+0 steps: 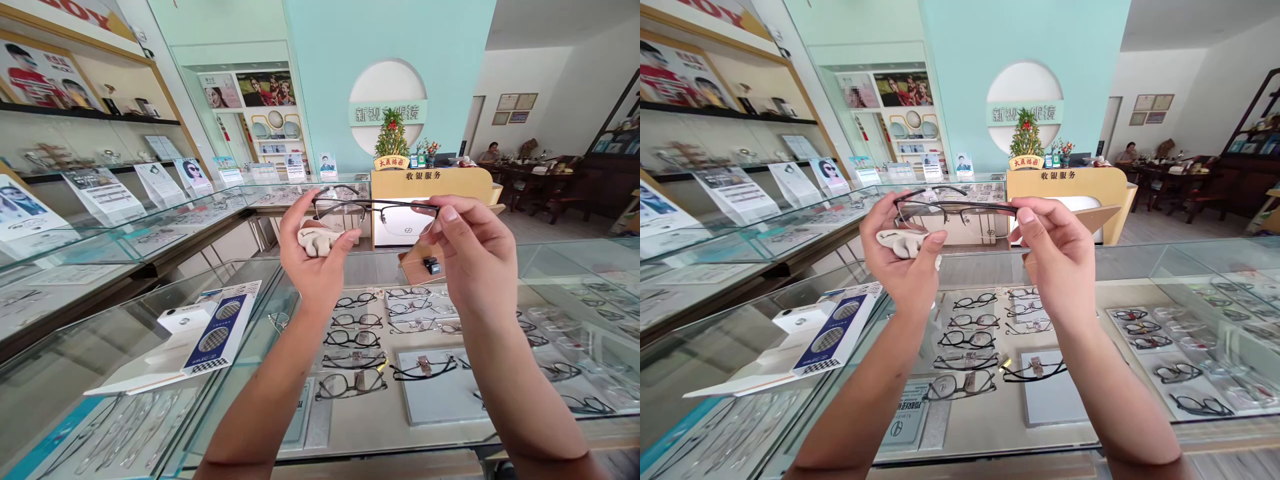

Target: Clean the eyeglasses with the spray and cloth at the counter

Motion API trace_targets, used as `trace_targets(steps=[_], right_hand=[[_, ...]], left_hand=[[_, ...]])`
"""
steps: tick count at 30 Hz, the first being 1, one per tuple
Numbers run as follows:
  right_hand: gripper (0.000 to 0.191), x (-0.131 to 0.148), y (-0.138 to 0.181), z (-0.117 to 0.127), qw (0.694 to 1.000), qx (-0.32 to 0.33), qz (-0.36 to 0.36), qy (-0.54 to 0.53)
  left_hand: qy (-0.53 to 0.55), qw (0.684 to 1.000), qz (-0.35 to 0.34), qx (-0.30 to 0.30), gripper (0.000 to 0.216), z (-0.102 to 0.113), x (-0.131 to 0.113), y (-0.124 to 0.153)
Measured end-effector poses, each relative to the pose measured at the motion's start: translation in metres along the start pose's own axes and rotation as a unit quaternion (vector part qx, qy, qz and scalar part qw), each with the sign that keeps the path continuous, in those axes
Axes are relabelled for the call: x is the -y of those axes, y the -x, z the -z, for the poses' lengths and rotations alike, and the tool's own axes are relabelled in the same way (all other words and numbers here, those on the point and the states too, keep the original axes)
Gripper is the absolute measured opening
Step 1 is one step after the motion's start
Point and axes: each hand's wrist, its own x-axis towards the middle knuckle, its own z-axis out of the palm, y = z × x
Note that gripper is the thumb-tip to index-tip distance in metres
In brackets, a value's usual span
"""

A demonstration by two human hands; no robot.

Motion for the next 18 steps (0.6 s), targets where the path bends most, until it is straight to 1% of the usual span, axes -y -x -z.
trace_targets(steps=[3, 8, 14, 18], right_hand=[[0.013, -0.001, -0.001, -0.001, 1.0, -0.013, -0.008, -0.025], [0.013, -0.008, -0.003, 0.002, 0.999, -0.031, 0.009, 0.002], [0.014, -0.011, -0.003, 0.006, 0.999, -0.039, -0.029, 0.003], [0.014, -0.014, -0.003, 0.007, 0.998, -0.036, -0.042, -0.006]], left_hand=[[0.018, 1.0, 0.002, 0.0, 0.071, 0.0, -0.003, -0.001], [0.029, 0.999, 0.018, 0.004, 0.074, 0.001, -0.01, -0.003], [0.032, 0.999, 0.015, -0.019, 0.074, 0.004, -0.016, -0.002], [0.039, 0.999, 0.022, -0.029, 0.074, 0.006, -0.02, -0.002]])
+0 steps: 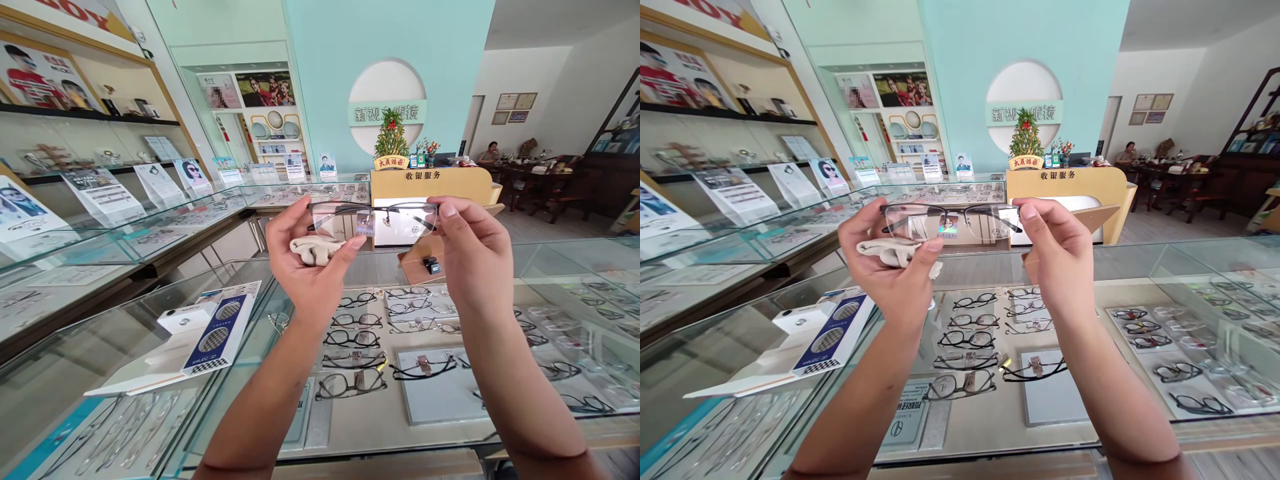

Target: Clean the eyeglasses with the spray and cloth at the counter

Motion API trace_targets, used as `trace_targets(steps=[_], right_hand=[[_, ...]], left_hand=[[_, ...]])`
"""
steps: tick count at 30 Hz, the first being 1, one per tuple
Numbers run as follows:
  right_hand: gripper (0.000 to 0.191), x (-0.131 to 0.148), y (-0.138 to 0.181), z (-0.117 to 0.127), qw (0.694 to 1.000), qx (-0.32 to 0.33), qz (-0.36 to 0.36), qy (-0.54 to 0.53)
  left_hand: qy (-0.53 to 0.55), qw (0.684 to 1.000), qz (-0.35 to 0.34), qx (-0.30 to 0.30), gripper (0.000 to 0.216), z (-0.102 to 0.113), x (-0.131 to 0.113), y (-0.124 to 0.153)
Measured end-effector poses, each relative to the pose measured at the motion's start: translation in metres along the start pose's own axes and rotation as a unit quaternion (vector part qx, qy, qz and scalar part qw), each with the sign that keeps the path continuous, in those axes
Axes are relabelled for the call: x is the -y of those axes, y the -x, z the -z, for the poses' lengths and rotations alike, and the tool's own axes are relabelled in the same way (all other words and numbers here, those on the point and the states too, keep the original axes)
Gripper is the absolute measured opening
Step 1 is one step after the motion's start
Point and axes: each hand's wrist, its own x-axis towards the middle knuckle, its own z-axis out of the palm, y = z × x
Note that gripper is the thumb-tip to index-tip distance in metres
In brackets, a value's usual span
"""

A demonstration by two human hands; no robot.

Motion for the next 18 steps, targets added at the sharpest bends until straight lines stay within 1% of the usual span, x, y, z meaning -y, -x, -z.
trace_targets(steps=[6, 8, 10, 11, 12, 13, 15, 18], right_hand=[[0.014, -0.004, -0.002, 0.001, 1.0, 0.02, 0.015, 0.007], [0.016, -0.004, -0.002, 0.001, 0.999, 0.026, 0.018, 0.006], [0.019, -0.005, -0.003, 0.001, 0.999, 0.03, 0.02, -0.006], [0.019, -0.005, -0.003, 0.0, 0.999, 0.034, 0.024, -0.006], [0.018, -0.006, -0.002, -0.001, 0.999, 0.039, 0.033, 0.0], [0.017, -0.007, -0.002, -0.002, 0.998, 0.047, 0.049, 0.012], [0.015, -0.007, -0.002, -0.006, 0.992, 0.068, 0.098, 0.04], [0.016, -0.005, 0.0, -0.012, 0.976, 0.108, 0.173, 0.072]], left_hand=[[0.035, 0.999, 0.034, -0.015, 0.076, 0.0, -0.01, -0.001], [0.056, 0.995, 0.08, -0.017, 0.076, -0.002, -0.016, -0.003], [0.108, 0.979, 0.172, -0.011, 0.07, -0.004, -0.023, -0.006], [0.148, 0.961, 0.233, -0.004, 0.066, -0.005, -0.026, -0.007], [0.194, 0.935, 0.296, 0.004, 0.061, -0.006, -0.028, -0.008], [0.242, 0.902, 0.357, 0.014, 0.057, -0.007, -0.03, -0.01], [0.326, 0.825, 0.459, 0.042, 0.048, -0.009, -0.032, -0.012], [0.406, 0.706, 0.571, 0.1, 0.033, -0.011, -0.031, -0.014]])
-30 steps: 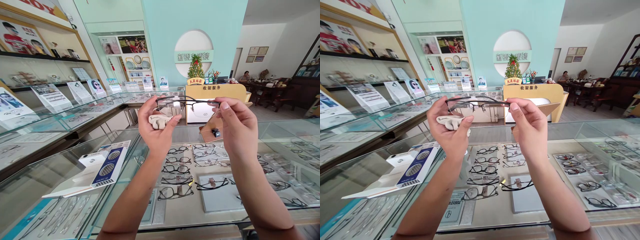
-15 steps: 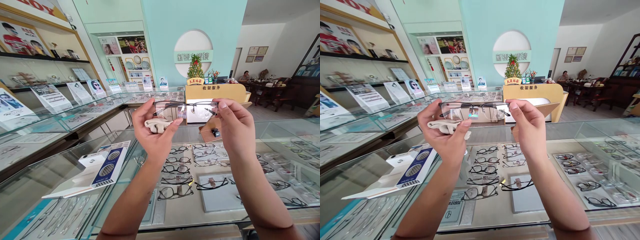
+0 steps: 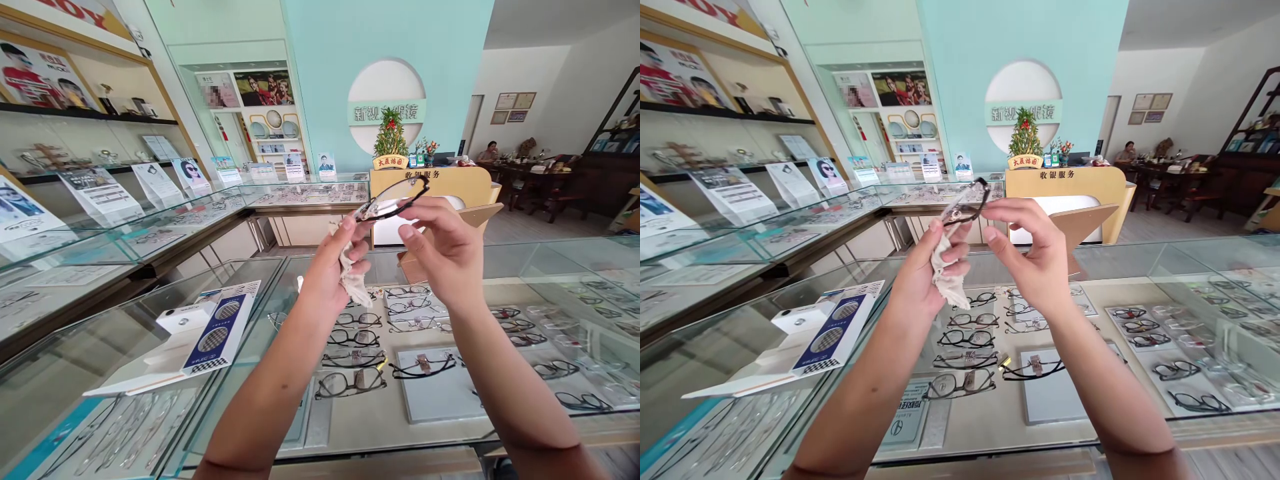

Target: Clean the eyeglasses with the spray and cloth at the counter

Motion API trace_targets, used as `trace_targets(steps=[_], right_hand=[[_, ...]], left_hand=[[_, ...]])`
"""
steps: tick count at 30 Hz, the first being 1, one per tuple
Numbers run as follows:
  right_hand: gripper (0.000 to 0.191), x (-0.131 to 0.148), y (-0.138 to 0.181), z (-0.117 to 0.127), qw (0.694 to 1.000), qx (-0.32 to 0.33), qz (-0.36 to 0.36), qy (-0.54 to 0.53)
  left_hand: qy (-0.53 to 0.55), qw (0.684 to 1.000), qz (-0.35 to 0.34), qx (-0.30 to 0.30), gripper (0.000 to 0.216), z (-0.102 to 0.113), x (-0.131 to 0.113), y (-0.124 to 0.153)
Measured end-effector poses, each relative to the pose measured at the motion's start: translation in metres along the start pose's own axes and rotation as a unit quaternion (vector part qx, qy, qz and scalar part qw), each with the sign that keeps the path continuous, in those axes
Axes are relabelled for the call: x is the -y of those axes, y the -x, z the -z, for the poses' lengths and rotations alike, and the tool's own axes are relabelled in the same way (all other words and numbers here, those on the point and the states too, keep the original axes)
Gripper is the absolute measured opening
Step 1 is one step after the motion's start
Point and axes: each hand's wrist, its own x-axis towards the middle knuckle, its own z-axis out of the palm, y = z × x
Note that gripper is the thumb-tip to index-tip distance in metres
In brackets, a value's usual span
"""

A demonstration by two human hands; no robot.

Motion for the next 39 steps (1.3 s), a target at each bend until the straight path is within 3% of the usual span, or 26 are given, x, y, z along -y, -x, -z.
trace_targets(steps=[3, 7, 10, 14, 19, 25, 28, 31, 35, 39], right_hand=[[0.018, 0.004, -0.001, -0.002, 0.999, 0.019, 0.021, 0.017], [0.017, 0.004, -0.001, 0.0, 0.999, 0.02, 0.023, 0.017], [0.014, 0.004, 0.0, 0.002, 0.999, 0.038, 0.01, 0.005], [0.01, 0.003, 0.0, 0.003, 0.998, 0.05, -0.016, -0.018], [0.007, 0.005, 0.0, 0.006, 0.999, 0.033, -0.015, 0.009], [0.004, 0.02, -0.003, 0.023, 0.996, 0.053, -0.013, 0.074], [0.001, 0.022, 0.007, 0.038, 0.985, 0.136, -0.038, 0.1], [0.004, 0.01, 0.032, 0.056, 0.956, 0.247, -0.077, 0.141], [0.01, -0.019, 0.078, 0.083, 0.893, 0.39, -0.098, 0.2], [0.011, -0.042, 0.116, 0.101, 0.827, 0.478, -0.133, 0.265]], left_hand=[[0.055, 0.99, 0.122, 0.03, 0.022, 0.001, 0.001, -0.002], [0.102, 0.969, 0.22, 0.044, 0.02, 0.006, 0.003, -0.004], [0.116, 0.954, 0.271, 0.059, 0.017, 0.009, 0.004, -0.006], [0.102, 0.949, 0.29, 0.072, 0.016, 0.009, 0.005, -0.006], [0.007, 0.964, 0.259, 0.052, 0.032, 0.004, 0.005, -0.004], [-0.046, 0.989, 0.134, -0.042, 0.04, 0.004, -0.014, -0.009], [-0.055, 0.993, 0.084, -0.058, 0.041, 0.004, -0.028, -0.007], [-0.078, 0.994, 0.045, -0.054, 0.041, 0.004, -0.036, -0.002], [-0.102, 0.994, 0.018, -0.033, 0.041, -0.001, -0.037, 0.002], [-0.086, 0.995, 0.03, -0.049, 0.044, -0.009, -0.034, 0.004]])
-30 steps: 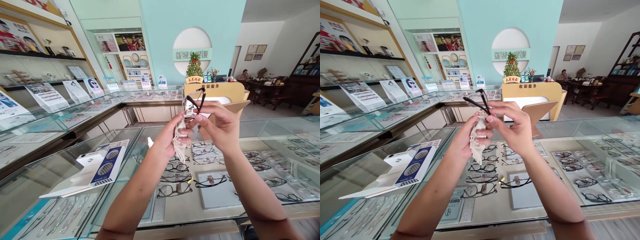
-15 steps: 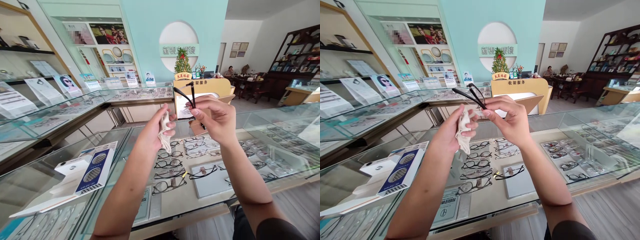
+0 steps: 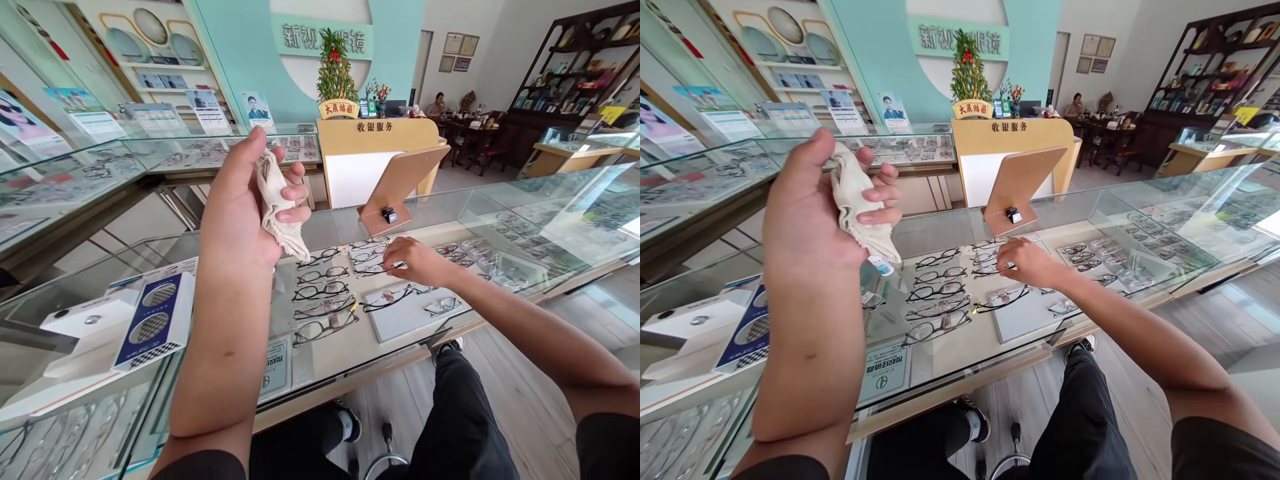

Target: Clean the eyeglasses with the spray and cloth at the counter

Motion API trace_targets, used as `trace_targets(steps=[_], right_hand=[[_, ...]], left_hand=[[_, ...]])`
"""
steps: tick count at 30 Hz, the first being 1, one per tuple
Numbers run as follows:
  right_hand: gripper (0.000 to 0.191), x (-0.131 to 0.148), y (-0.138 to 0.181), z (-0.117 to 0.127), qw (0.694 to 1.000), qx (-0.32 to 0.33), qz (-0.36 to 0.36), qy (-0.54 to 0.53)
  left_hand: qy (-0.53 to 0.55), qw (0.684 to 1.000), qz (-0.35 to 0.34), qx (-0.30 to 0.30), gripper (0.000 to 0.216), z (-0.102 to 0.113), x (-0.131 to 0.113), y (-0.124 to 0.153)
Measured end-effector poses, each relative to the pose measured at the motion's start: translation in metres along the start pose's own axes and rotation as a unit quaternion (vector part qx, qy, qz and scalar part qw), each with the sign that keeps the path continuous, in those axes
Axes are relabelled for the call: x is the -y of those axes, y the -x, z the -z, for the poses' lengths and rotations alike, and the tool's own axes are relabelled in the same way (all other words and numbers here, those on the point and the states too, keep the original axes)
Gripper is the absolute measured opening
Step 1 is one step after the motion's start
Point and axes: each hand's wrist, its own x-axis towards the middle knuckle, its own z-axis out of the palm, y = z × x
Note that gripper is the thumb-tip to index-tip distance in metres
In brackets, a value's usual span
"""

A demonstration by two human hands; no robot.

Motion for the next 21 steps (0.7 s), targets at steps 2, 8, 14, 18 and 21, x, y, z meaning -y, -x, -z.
trace_targets(steps=[2, 8, 14, 18, 21], right_hand=[[0.009, -0.005, 0.004, -0.011, 0.999, 0.036, -0.015, 0.009], [0.011, 0.001, 0.003, -0.025, 0.995, 0.101, -0.009, 0.021], [0.016, -0.002, 0.002, -0.025, 0.991, 0.128, -0.02, 0.035], [0.017, -0.005, 0.001, -0.026, 0.99, 0.134, -0.011, 0.037], [0.018, -0.004, -0.001, -0.023, 0.991, 0.129, -0.006, 0.032]], left_hand=[[0.005, 1.0, 0.008, -0.008, 0.043, -0.003, 0.0, 0.002], [-0.003, 1.0, 0.0, 0.026, 0.041, 0.003, 0.001, 0.002], [0.002, 0.999, 0.0, 0.051, 0.028, 0.012, 0.003, -0.007], [0.004, 0.999, -0.001, 0.04, 0.027, 0.009, 0.003, -0.004], [0.008, 1.0, -0.001, 0.03, 0.027, 0.006, 0.001, -0.001]])
